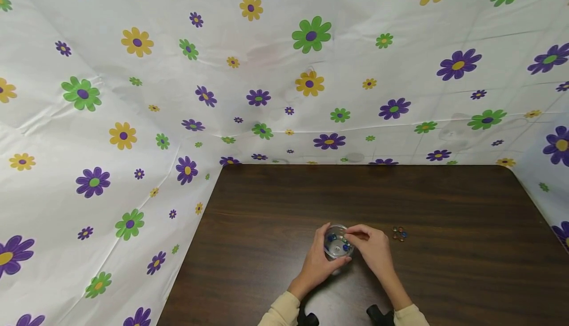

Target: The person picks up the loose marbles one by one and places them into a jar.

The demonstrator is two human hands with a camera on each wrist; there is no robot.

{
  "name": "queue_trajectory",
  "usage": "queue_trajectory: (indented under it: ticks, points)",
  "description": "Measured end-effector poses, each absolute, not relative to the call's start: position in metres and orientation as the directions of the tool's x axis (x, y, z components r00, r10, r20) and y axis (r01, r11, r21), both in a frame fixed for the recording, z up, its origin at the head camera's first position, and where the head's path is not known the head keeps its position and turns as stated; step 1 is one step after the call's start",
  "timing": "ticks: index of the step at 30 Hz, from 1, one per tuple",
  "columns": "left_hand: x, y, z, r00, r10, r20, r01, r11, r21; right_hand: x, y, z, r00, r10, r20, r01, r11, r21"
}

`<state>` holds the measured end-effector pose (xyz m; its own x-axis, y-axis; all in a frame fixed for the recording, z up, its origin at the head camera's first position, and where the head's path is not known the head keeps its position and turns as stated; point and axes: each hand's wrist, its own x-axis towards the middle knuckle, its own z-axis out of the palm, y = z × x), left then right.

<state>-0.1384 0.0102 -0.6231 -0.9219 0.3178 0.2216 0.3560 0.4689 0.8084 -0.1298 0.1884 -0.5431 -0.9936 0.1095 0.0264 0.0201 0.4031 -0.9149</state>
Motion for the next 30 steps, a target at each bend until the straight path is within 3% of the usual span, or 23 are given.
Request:
queue_trajectory:
  ticks: [12, 23, 30]
  points:
    - [-0.138, 0.011, -0.624, -0.922, 0.306, 0.236, 0.364, 0.481, 0.798, -0.130, 0.213, -0.550, -0.979, 0.178, 0.098, 0.005, 0.503, -0.864]
    - [-0.138, 0.010, -0.623, -0.922, 0.301, 0.243, 0.368, 0.489, 0.791, -0.133, 0.260, -0.572, -0.916, 0.375, 0.139, 0.117, 0.583, -0.804]
    - [-0.138, 0.011, -0.624, -0.926, 0.301, 0.229, 0.356, 0.487, 0.798, -0.139, 0.284, -0.590, -0.854, 0.516, 0.069, 0.255, 0.530, -0.809]
